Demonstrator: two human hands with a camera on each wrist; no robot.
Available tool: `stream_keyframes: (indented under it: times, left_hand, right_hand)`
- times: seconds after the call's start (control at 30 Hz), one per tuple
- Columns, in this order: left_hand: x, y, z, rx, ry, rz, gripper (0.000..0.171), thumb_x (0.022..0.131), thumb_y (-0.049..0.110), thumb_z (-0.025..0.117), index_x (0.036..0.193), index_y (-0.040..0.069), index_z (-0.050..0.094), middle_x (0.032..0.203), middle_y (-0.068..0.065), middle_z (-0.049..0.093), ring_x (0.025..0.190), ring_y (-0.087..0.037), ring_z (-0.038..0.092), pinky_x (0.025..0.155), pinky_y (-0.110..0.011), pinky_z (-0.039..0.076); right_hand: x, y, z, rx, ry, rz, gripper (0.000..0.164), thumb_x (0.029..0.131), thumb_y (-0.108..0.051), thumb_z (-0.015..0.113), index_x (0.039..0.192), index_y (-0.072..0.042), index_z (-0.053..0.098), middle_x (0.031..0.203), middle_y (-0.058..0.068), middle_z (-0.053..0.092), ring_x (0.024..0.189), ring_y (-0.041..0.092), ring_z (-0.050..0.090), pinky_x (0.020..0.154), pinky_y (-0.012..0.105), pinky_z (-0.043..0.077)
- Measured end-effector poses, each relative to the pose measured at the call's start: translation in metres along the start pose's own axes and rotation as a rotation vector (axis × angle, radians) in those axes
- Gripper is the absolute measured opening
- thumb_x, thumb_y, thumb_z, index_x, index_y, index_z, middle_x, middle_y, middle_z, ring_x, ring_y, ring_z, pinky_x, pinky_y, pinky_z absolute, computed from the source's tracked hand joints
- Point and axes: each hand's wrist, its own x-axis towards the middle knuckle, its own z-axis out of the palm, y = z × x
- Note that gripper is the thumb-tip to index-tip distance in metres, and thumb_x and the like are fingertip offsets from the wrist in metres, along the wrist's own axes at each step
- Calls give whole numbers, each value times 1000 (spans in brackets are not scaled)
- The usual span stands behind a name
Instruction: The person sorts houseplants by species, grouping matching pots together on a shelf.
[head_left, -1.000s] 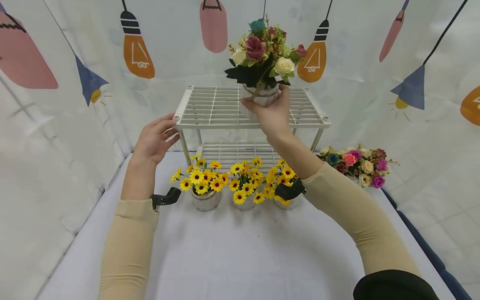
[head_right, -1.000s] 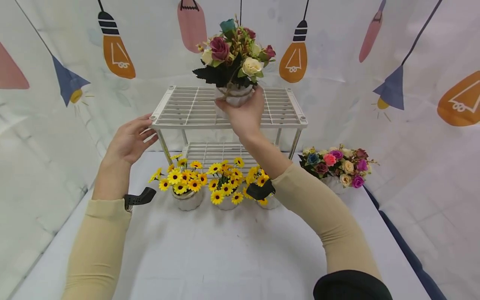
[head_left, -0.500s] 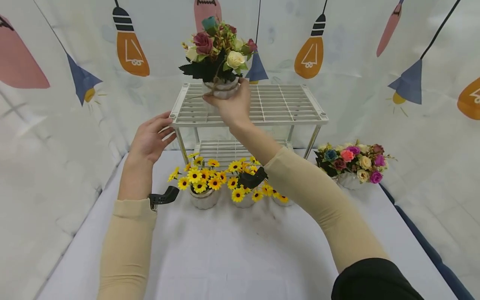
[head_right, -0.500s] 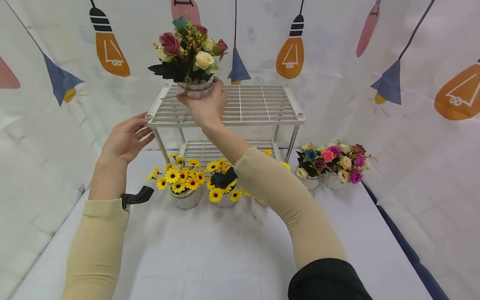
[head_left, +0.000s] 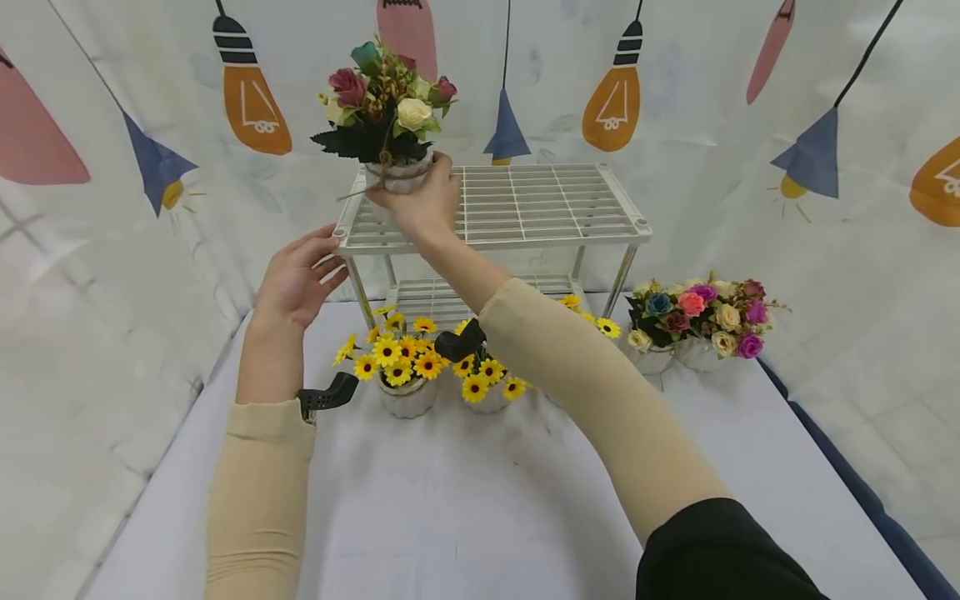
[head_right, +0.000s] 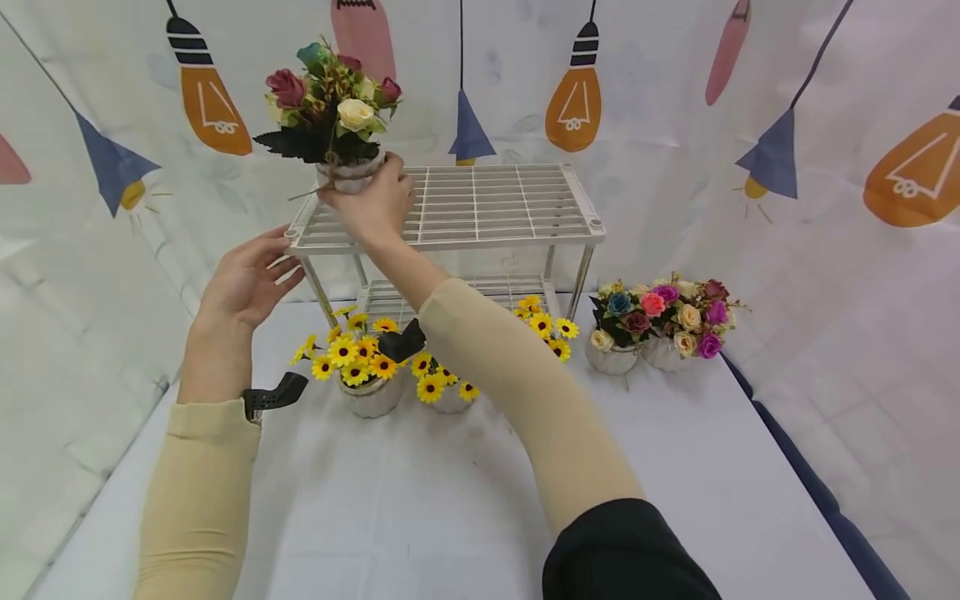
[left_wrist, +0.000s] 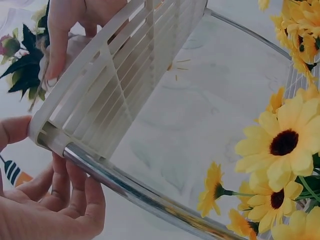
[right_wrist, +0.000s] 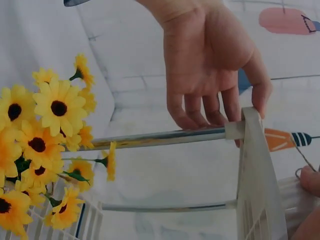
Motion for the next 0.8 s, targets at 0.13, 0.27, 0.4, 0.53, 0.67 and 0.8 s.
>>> stream_keyframes:
  times: [0.13, 0.27, 0.4, 0.53, 0.67, 0.8]
  left_hand:
    - [0, -2, 0, -3, -4, 4, 59, 100, 22, 70, 151, 3, 48, 135, -8, 56, 112, -18, 57, 101, -35, 39]
    - [0, -4, 1, 9, -9, 10, 60, 101, 22, 68, 153, 2, 45, 135, -7, 55, 113, -18, 56, 102, -35, 38]
    - [-1, -4, 1, 19, -9, 13, 59, 102, 23, 67, 153, 2, 46, 134, -6, 55, 114, -19, 56, 102, -35, 39]
    - [-1, -2, 1, 20, -9, 11, 59, 102, 23, 68, 152, 2, 46, 135, -7, 53, 114, -19, 56, 102, -35, 39]
    - [0, -1, 2, 24, -10, 12, 59, 102, 23, 68, 153, 3, 46, 135, -7, 53, 113, -18, 56, 103, -35, 38]
    - [-2, 0, 1, 37, 0, 13, 59, 101, 23, 68, 153, 4, 46, 136, -7, 52, 114, -19, 55, 104, -36, 38]
  right_hand:
    - [2, 0, 6, -71, -24, -15, 98, 78, -40, 91, 154, -17, 32, 145, 1, 40, 128, 12, 43, 102, 24, 40]
    - [3, 3, 4, -89, -60, -36, 102, 81, -41, 89, 157, -15, 27, 148, 4, 38, 130, 15, 43, 102, 26, 40]
    - [1, 5, -7, -69, -125, -61, 108, 82, -40, 87, 161, -13, 19, 156, 7, 33, 138, 16, 39, 106, 26, 39]
    - [-1, 8, -24, -26, -181, -99, 109, 83, -37, 87, 162, -12, 17, 161, 6, 29, 145, 16, 32, 110, 27, 36]
    - [-6, 10, -45, 24, -204, -134, 101, 87, -32, 85, 162, -14, 19, 161, 6, 28, 146, 17, 31, 109, 29, 37]
    - [-16, 15, -66, 47, -206, -215, 91, 90, -30, 82, 160, -15, 25, 156, 6, 34, 139, 17, 37, 105, 29, 40]
